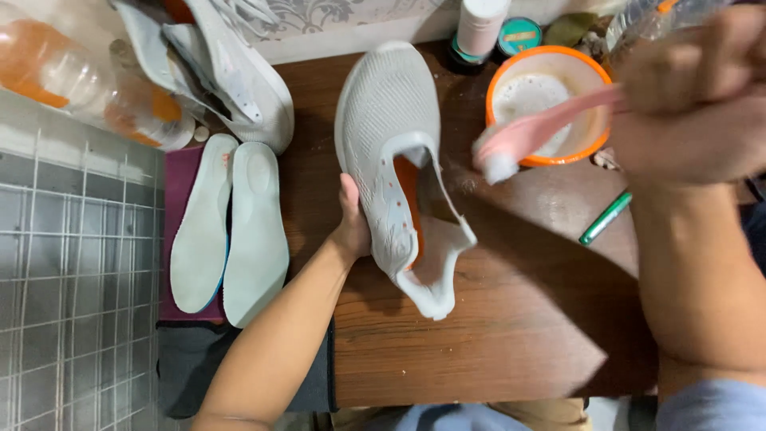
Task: The person cleans a white sneaker using a pink brush and soapy water from an orange bowl. They scrub the exterior mesh, the tongue, and the interior of the shoe, rotating it to access different areas.
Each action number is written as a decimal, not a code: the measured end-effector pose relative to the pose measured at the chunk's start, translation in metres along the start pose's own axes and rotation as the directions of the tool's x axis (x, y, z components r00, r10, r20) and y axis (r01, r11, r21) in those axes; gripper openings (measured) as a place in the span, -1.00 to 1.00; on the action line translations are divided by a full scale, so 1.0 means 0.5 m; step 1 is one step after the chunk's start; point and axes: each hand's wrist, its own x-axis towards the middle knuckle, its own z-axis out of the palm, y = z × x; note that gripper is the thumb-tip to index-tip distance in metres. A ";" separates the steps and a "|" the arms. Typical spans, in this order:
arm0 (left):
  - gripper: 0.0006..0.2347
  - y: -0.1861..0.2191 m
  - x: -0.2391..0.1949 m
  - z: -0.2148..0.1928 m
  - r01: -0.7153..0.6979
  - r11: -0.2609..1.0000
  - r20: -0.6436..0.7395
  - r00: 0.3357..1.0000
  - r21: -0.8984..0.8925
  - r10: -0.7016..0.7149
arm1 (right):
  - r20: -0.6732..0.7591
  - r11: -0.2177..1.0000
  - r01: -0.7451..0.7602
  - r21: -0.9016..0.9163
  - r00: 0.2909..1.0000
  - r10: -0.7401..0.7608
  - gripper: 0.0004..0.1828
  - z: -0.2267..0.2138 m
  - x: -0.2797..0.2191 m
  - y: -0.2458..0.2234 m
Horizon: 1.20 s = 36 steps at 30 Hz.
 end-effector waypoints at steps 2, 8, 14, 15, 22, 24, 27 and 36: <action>-0.06 0.033 0.002 0.044 0.059 0.990 0.207 0.978 -0.127 -0.032 | -0.443 0.320 0.386 0.865 0.887 0.129 -0.19 -0.011 0.019 -0.024; -0.05 0.040 0.006 0.050 0.235 0.873 0.185 0.968 -0.428 -0.171 | 0.303 0.973 0.000 -0.230 0.950 0.071 -0.34 0.042 0.003 -0.081; 0.22 0.070 0.019 0.027 0.696 0.632 0.492 0.705 -0.342 -0.510 | 0.033 0.889 -0.282 -0.360 0.949 0.314 -0.36 0.093 -0.057 -0.069; 0.22 0.069 0.013 0.031 0.687 0.639 0.487 0.714 -0.346 -0.504 | 0.045 0.892 -0.278 -0.357 0.948 0.314 -0.36 0.115 -0.048 -0.082; -0.35 0.105 -0.030 0.086 0.574 0.774 0.418 0.793 -0.267 -0.443 | 0.220 0.616 -0.052 -0.786 0.907 0.358 -0.81 0.161 -0.037 -0.106; -0.34 0.098 -0.023 0.069 0.669 0.722 0.590 0.658 -0.175 -0.467 | 0.248 0.607 -0.040 -0.793 0.890 0.382 -0.83 0.176 -0.030 -0.109; -0.50 0.130 -0.038 0.109 0.777 0.576 0.426 0.624 -0.254 -0.654 | 0.468 0.501 0.278 -0.820 0.829 0.306 -0.52 0.194 -0.025 -0.106; -0.85 0.111 -0.050 0.087 0.739 0.590 0.417 0.672 -0.325 -0.612 | 0.612 0.361 0.494 -0.791 0.666 0.427 -0.76 0.215 -0.060 -0.055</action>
